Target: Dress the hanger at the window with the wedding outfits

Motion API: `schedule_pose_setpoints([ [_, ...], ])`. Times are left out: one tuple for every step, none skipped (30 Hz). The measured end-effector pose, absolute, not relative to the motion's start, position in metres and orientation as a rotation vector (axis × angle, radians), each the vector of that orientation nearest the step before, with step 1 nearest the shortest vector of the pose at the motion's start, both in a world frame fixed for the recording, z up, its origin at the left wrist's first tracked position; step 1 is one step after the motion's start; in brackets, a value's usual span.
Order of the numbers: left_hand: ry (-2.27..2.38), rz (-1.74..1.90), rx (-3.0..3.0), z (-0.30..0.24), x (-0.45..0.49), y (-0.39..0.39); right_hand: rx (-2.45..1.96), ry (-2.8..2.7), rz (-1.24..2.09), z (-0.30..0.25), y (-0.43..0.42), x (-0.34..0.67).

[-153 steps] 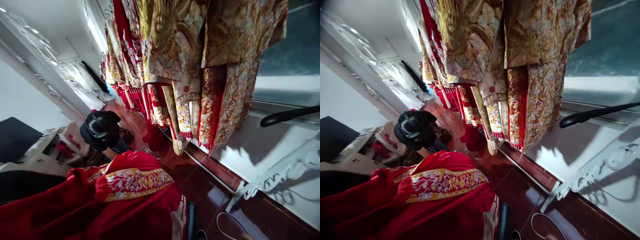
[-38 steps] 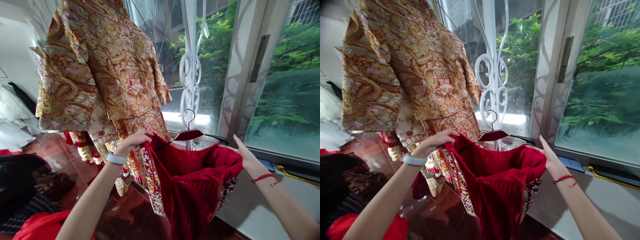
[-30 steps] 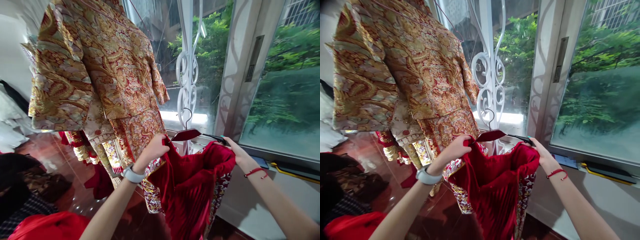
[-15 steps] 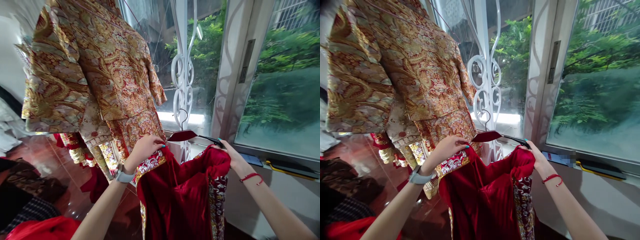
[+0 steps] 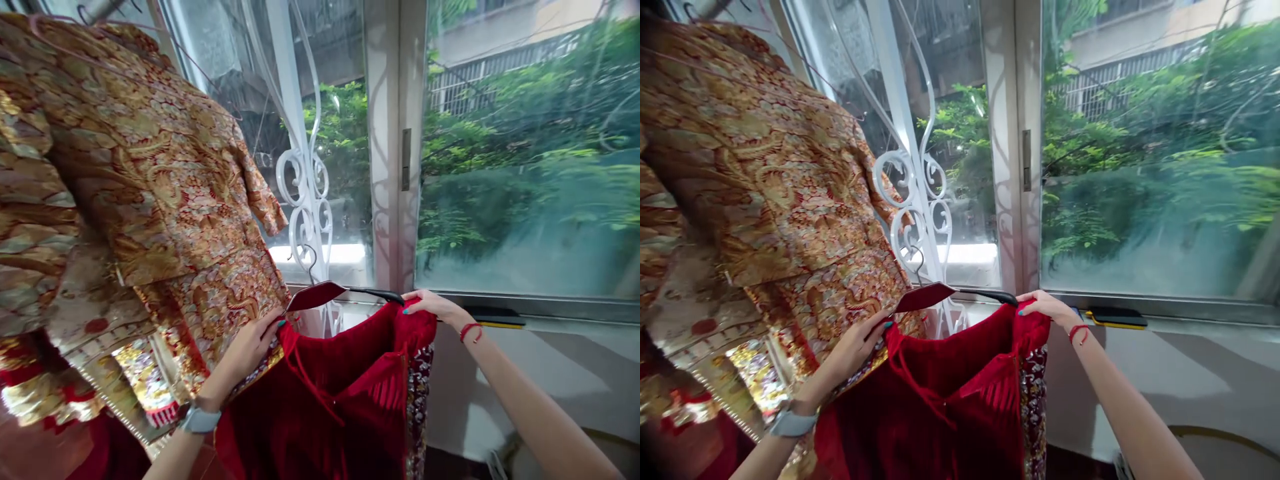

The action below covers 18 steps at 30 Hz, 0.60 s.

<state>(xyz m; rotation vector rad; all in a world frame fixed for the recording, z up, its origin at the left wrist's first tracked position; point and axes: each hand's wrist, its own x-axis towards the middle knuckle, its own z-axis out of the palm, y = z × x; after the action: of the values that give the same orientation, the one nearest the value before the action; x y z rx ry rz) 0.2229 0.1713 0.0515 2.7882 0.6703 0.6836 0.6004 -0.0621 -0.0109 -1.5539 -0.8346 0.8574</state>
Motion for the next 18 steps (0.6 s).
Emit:
schedule_pose_setpoints([
  [0.649,0.682,2.777,0.052,0.223,0.174,-1.633,-0.926,0.759,-0.001,-0.062,0.603],
  [0.636,0.681,2.771,0.053,0.223,0.176,-1.711,-1.023,0.646,0.010,-0.061,0.604],
  [0.625,0.675,2.771,0.054,0.223,0.178,-1.788,-1.109,0.511,0.021,-0.060,0.605],
  [0.619,0.670,2.772,0.054,0.223,0.180,-1.861,-1.175,0.354,0.032,-0.058,0.604],
  [0.615,0.665,2.775,0.055,0.224,0.181,-1.925,-1.210,0.193,0.043,-0.055,0.604],
  [0.612,0.662,2.778,0.055,0.224,0.182,-1.974,-1.219,0.048,0.053,-0.051,0.602],
  [0.612,0.666,2.779,0.056,0.225,0.182,-2.005,-1.212,-0.068,0.063,-0.046,0.600],
  [0.613,0.674,2.781,0.056,0.226,0.182,-2.020,-1.196,-0.149,0.073,-0.041,0.596],
  [0.618,0.683,2.781,0.056,0.227,0.181,-2.023,-1.181,-0.193,0.082,-0.035,0.590],
  [0.625,0.692,2.780,0.057,0.228,0.179,-2.021,-1.179,-0.219,0.090,-0.029,0.582],
  [0.630,0.696,2.777,0.058,0.229,0.176,-2.019,-1.194,-0.254,0.097,-0.024,0.572],
  [0.632,0.699,2.773,0.058,0.230,0.172,-2.011,-1.219,-0.296,0.102,-0.019,0.559],
  [0.630,0.700,2.769,0.059,0.230,0.169,-1.993,-1.258,-0.336,0.104,-0.015,0.545],
  [0.623,0.697,2.764,0.059,0.231,0.165,-1.962,-1.306,-0.371,0.103,-0.012,0.528],
  [0.621,0.697,2.758,0.059,0.231,0.161,-1.920,-1.354,-0.396,0.100,-0.010,0.511],
  [0.626,0.698,2.755,0.058,0.231,0.158,-1.869,-1.398,-0.402,0.093,-0.009,0.494],
  [0.645,0.704,2.752,0.058,0.231,0.157,-1.817,-1.423,-0.393,0.085,-0.008,0.479],
  [0.667,0.717,2.748,0.057,0.231,0.156,-1.769,-1.430,-0.380,0.075,-0.008,0.465],
])
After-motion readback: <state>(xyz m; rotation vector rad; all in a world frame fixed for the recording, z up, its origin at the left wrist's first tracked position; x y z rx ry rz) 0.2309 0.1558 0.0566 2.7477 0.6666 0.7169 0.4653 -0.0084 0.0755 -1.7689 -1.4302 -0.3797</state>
